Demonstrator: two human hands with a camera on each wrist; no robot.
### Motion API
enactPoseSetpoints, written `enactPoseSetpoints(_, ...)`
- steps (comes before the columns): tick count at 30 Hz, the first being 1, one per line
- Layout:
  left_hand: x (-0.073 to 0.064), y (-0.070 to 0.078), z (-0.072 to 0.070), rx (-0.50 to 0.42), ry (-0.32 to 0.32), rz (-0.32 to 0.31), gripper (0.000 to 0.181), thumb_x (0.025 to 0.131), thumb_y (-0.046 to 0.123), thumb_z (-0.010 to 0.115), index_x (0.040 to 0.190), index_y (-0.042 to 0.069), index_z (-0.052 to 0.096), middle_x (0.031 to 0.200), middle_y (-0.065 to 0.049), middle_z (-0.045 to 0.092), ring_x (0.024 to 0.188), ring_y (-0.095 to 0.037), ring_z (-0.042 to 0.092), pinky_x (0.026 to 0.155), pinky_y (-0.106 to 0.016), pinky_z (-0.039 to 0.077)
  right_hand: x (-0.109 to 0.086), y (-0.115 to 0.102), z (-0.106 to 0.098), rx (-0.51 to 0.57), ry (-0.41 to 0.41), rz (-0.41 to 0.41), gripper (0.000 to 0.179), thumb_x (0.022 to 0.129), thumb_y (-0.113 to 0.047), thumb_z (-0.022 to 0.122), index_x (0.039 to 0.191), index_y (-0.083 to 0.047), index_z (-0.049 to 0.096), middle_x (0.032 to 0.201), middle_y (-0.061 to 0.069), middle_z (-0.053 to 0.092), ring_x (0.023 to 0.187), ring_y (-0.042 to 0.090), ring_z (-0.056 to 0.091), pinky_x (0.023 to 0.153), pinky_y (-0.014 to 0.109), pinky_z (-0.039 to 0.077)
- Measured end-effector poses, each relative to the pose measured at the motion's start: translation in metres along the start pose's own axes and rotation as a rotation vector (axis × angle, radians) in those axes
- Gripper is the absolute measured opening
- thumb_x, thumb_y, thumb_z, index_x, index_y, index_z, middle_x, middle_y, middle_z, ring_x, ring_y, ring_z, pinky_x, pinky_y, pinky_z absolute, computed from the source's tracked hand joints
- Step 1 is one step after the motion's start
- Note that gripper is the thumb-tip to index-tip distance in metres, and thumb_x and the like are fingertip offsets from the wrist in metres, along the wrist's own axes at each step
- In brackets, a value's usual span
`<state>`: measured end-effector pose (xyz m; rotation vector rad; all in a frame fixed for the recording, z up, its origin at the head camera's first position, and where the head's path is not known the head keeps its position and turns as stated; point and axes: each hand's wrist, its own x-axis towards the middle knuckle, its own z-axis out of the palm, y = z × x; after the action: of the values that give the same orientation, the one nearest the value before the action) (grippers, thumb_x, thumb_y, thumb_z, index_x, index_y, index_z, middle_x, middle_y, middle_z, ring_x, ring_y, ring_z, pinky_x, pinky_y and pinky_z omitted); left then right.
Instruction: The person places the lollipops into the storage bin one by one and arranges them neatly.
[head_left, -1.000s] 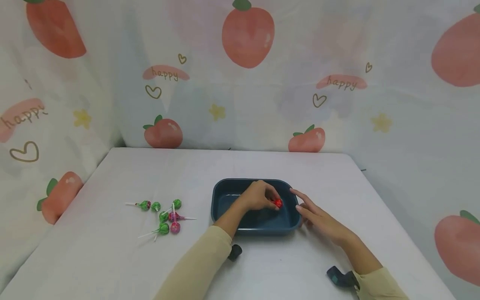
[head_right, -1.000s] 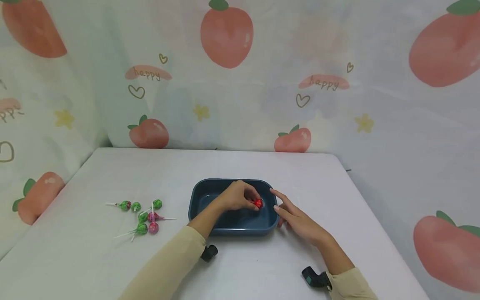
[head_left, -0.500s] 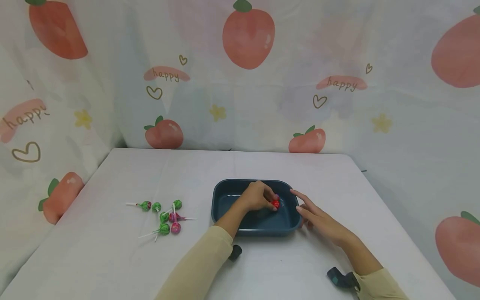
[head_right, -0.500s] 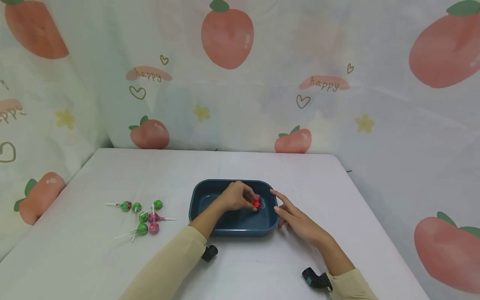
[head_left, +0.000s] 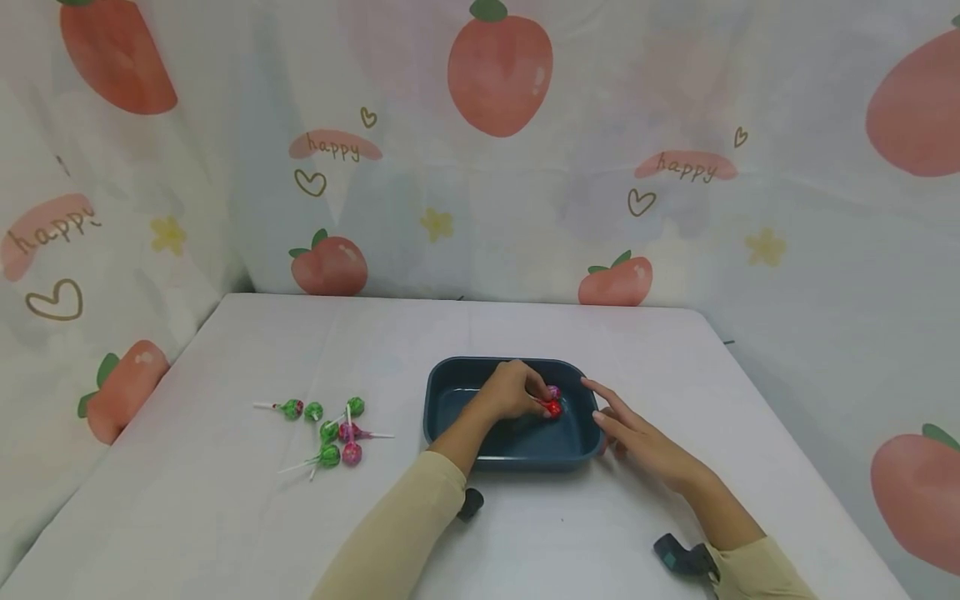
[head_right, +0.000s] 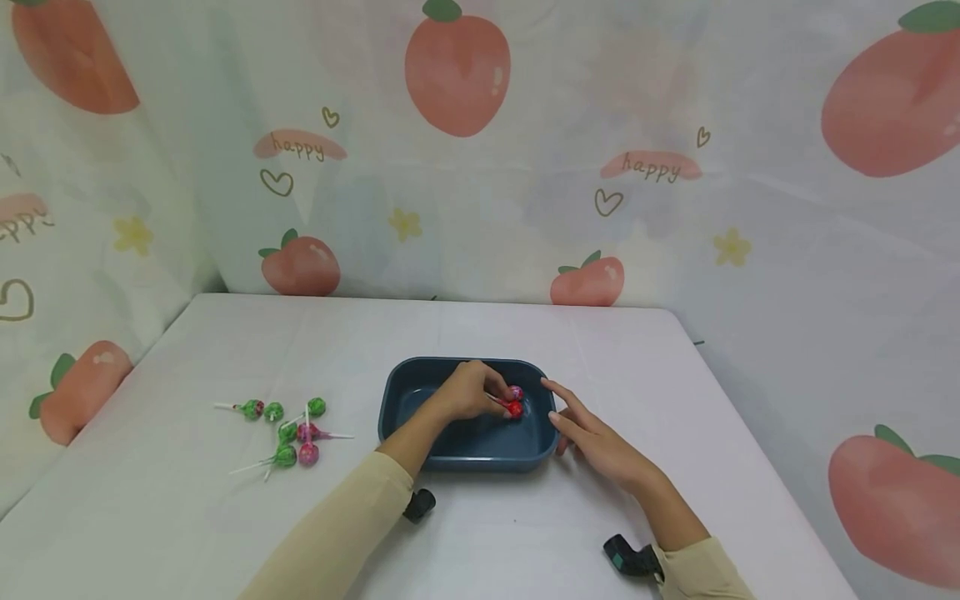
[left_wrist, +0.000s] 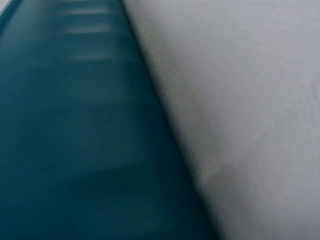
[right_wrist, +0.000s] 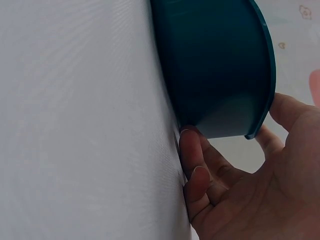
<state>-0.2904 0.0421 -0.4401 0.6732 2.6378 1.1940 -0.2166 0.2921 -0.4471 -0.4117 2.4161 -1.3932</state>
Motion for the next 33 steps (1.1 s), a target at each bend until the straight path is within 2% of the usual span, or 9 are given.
enactPoseSetpoints(7,-0.002,-0.001,-0.003,0.002,0.012,0.001,0.015,0.080,0.011,0.092,0.092,0.012,0.082,0.090,0.003,0.075,0.089,-0.011,0.066,0.083,-0.027,0.054,0.000,-0.001,-0.001,0.005,-0.006,-0.007,0.057,0.113,-0.037,0.042,0.165,-0.035,0.018,0.098,0.016,0.059,0.093,0.035,0.058,0.078,0.038,0.045)
enactPoseSetpoints(17,-0.003,-0.002,-0.006,0.003,0.018,0.001,0.013,0.079,0.011,0.092,0.087,0.012,0.081,0.079,0.007,0.071,0.079,-0.009,0.062,0.073,-0.024,0.050,0.000,-0.001,0.000,-0.012,0.002,-0.003,0.057,0.113,-0.038,0.042,0.165,-0.034,0.019,0.099,0.015,0.059,0.094,0.034,0.058,0.079,0.039,0.044)
enactPoseSetpoints(27,-0.007,-0.003,-0.014,-0.068,0.043,-0.005,0.014,0.082,0.010,0.090,0.094,0.011,0.081,0.085,0.005,0.073,0.084,-0.011,0.065,0.078,-0.028,0.054,0.000,0.000,0.001,-0.011,-0.005,-0.007,0.057,0.113,-0.038,0.041,0.165,-0.034,0.019,0.097,0.016,0.059,0.093,0.034,0.057,0.078,0.040,0.044)
enactPoseSetpoints(33,-0.012,-0.001,-0.022,-0.092,0.066,0.029,0.017,0.083,0.008,0.089,0.098,0.007,0.081,0.088,0.004,0.074,0.087,-0.010,0.067,0.082,-0.029,0.054,0.000,0.001,0.001,-0.013,0.004,-0.004,0.056,0.113,-0.038,0.042,0.165,-0.035,0.020,0.096,0.015,0.059,0.092,0.034,0.056,0.077,0.040,0.043)
